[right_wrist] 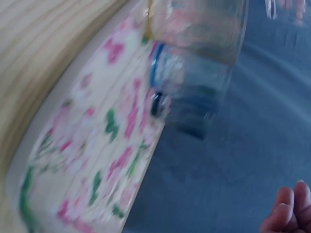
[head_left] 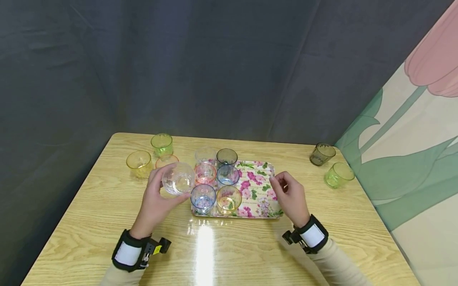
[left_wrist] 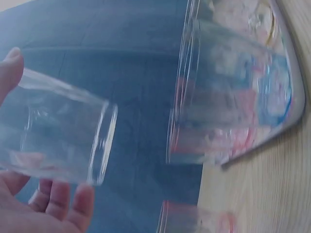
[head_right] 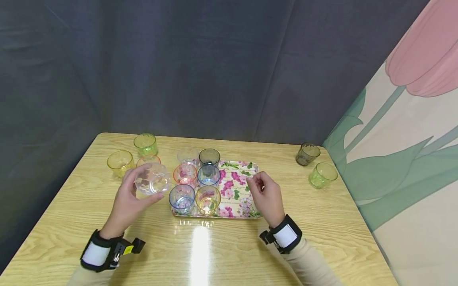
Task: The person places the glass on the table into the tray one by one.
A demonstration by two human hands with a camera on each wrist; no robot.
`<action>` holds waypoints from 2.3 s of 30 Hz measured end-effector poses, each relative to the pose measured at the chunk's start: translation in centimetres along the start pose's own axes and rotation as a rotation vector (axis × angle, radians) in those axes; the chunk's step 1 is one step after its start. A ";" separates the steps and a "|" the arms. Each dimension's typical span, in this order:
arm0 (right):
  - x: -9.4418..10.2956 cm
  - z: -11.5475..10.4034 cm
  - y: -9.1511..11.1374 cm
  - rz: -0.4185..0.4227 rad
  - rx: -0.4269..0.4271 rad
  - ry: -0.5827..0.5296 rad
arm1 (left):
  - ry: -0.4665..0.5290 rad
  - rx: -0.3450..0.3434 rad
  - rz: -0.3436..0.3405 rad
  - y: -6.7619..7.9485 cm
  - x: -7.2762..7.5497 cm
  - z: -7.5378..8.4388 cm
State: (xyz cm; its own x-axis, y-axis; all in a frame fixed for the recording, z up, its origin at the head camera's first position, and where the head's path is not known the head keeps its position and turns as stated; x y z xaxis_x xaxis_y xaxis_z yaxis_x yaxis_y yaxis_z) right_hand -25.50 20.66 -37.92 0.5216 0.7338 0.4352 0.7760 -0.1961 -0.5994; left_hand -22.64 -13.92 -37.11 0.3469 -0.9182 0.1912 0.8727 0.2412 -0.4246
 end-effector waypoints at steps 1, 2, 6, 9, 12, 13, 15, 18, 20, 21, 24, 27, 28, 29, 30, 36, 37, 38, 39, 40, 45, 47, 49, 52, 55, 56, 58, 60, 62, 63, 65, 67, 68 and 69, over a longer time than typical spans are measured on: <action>0.0 -1.0 0.0 -0.001 0.026 -0.039 | 0.018 -0.005 -0.020 0.2 -0.4 0.5; -0.1 -2.1 0.0 -0.006 0.054 -0.081 | 0.034 -0.012 -0.041 0.5 -0.9 1.1; -0.6 -6.7 0.5 -0.065 0.160 -0.291 | 0.100 -0.073 -0.146 1.6 -3.1 2.0; -1.7 -8.4 1.4 -0.152 0.198 -0.463 | 0.143 -0.110 -0.210 2.5 -4.6 2.3; -3.0 -9.0 2.3 -0.235 0.196 -0.582 | 0.190 -0.123 -0.262 3.5 -5.7 3.4; -3.3 -9.5 2.5 -0.258 0.189 -0.606 | 0.199 -0.124 -0.280 3.8 -6.1 3.8; -3.7 -10.4 2.9 -0.297 0.182 -0.642 | 0.212 -0.127 -0.307 4.4 -6.9 4.5; -4.4 -11.5 3.6 -0.364 0.185 -0.694 | 0.225 -0.111 -0.331 5.1 -7.8 4.7; -4.8 -12.0 4.2 -0.417 0.185 -0.724 | 0.241 -0.084 -0.336 5.3 -8.2 4.6; -5.1 -12.2 4.5 -0.444 0.184 -0.734 | 0.257 -0.069 -0.337 5.4 -8.4 4.4; -5.6 -12.6 5.3 -0.515 0.189 -0.768 | 0.310 -0.033 -0.334 5.5 -8.6 4.2; -5.6 -12.5 5.8 -0.559 0.194 -0.777 | 0.362 -0.017 -0.332 5.6 -8.8 4.2; -5.6 -12.4 5.9 -0.569 0.197 -0.779 | 0.367 -0.018 -0.330 5.6 -8.8 4.2; -5.6 -12.3 6.0 -0.578 0.200 -0.777 | 0.367 -0.020 -0.326 5.5 -8.8 4.2; -5.6 -12.2 6.1 -0.588 0.199 -0.775 | 0.357 -0.028 -0.319 5.4 -8.7 4.3; -5.4 -11.8 6.3 -0.653 0.163 -0.861 | 0.277 -0.087 -0.229 4.3 -7.4 5.5; -5.3 -11.8 6.4 -0.656 0.169 -0.870 | 0.280 -0.093 -0.217 4.1 -7.2 5.8; -5.2 -11.8 6.3 -0.657 0.177 -0.876 | 0.279 -0.094 -0.209 4.0 -7.0 6.0; -5.1 -11.8 6.3 -0.651 0.195 -0.874 | 0.280 -0.104 -0.200 3.9 -6.8 6.3; -5.1 -11.8 6.3 -0.641 0.215 -0.860 | 0.279 -0.109 -0.193 3.8 -6.6 6.4; -5.2 -11.1 6.1 -0.598 0.223 -0.820 | 0.257 -0.116 -0.181 3.5 -6.3 6.4; -5.2 -10.7 6.0 -0.575 0.206 -0.818 | 0.243 -0.117 -0.184 3.5 -6.3 6.2; -5.2 -10.5 5.7 -0.545 0.198 -0.832 | 0.232 -0.136 -0.192 3.4 -6.2 6.1; -4.9 -10.2 5.0 -0.484 0.196 -0.860 | 0.223 -0.154 -0.203 3.3 -6.0 5.6; -4.4 -9.4 4.0 -0.414 0.179 -0.872 | 0.227 -0.144 -0.173 3.0 -5.3 3.8; -4.2 -9.0 3.6 -0.386 0.172 -0.869 | 0.219 -0.129 -0.148 2.8 -4.9 2.8; -3.8 -8.0 2.8 -0.332 0.150 -0.853 | 0.183 -0.075 -0.072 2.5 -3.9 0.6; -3.5 -6.8 2.0 -0.273 0.123 -0.833 | 0.103 0.001 -0.013 2.3 -3.0 -1.9; -3.3 -5.6 1.1 -0.220 0.093 -0.803 | 0.005 0.078 0.002 2.5 -2.4 -4.1; -3.2 -4.9 0.7 -0.196 0.072 -0.787 | -0.043 0.120 -0.009 2.7 -2.2 -5.2; -3.3 -3.6 -0.2 -0.156 0.038 -0.743 | -0.118 0.182 -0.065 3.2 -2.4 -7.1; -3.6 -2.4 -0.9 -0.125 -0.001 -0.700 | -0.176 0.215 -0.122 3.8 -2.8 -8.5; -3.8 -1.9 -1.3 -0.114 -0.016 -0.676 | -0.201 0.224 -0.147 4.0 -3.1 -9.1; -4.0 -1.4 -1.6 -0.103 -0.029 -0.653 | -0.221 0.236 -0.167 4.3 -3.3 -9.6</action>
State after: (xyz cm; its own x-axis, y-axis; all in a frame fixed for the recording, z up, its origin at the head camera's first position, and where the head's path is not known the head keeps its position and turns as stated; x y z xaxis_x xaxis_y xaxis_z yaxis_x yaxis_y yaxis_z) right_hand -28.32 17.12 -37.79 0.1291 0.9915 -0.0124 0.8247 -0.1143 -0.5539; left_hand -23.38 -12.89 -48.09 0.2360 -0.8671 0.4388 0.9700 0.1829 -0.1603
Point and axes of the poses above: each hand's wrist, its own y-axis away from the middle knuckle, its own x-axis out of the back of the hand, z = x × y, the point moved 9 cm from there along -y, towards the middle knuckle, and after that the axes turned 15 degrees about z, right-handed, at the moved point
